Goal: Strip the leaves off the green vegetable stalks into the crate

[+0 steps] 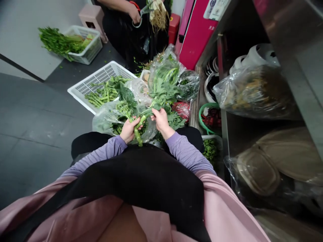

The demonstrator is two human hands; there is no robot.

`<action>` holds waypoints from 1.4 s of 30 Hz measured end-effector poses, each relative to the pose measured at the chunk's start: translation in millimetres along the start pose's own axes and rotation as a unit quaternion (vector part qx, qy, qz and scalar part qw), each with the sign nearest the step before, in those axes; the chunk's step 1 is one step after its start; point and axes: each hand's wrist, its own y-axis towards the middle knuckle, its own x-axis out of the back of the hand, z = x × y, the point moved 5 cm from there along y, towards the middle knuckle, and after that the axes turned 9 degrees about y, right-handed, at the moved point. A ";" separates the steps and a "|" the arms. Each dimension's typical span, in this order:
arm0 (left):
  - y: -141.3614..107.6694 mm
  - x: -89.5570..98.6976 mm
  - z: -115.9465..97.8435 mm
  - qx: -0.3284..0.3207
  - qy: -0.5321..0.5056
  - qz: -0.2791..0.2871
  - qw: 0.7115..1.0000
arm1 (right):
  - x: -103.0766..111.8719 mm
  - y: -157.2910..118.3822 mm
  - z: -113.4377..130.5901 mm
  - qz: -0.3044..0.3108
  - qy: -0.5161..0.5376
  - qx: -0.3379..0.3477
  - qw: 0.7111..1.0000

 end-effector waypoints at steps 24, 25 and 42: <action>0.6 -14.9 18.2 0.099 -0.072 0.099 0.988 | 12.5 -0.1 -25.3 -0.178 0.033 -0.019 0.983; -0.3 -16.5 17.8 0.104 -0.086 0.115 0.984 | 9.0 -3.0 -30.5 -0.165 0.049 -0.046 0.984; -7.6 -23.7 9.9 0.172 -0.140 0.251 0.942 | 9.8 13.3 8.6 0.030 0.080 -0.017 0.996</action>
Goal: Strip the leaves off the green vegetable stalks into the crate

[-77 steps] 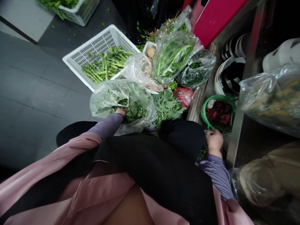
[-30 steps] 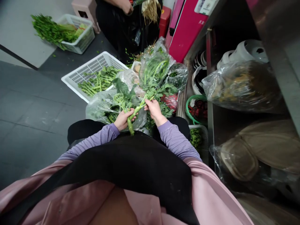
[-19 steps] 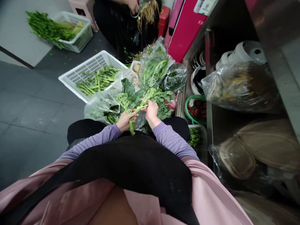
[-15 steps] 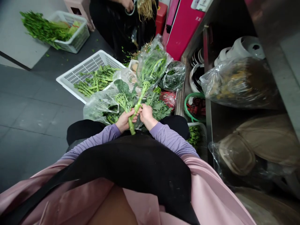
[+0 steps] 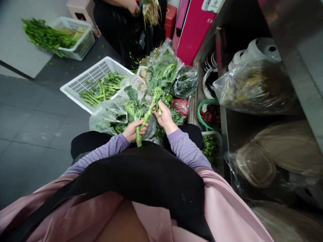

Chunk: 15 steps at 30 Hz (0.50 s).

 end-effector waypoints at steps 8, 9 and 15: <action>-6.7 -6.4 -5.4 -0.028 0.027 0.032 0.999 | -14.1 -5.6 -0.6 -0.022 0.054 -0.004 0.998; -7.4 -6.5 -6.5 -0.033 0.032 0.029 0.999 | -15.0 -7.8 1.0 -0.019 0.057 -0.001 0.998; -5.0 -2.8 -4.8 -0.035 0.031 0.021 0.999 | -20.9 -20.2 6.9 0.008 0.065 0.088 0.994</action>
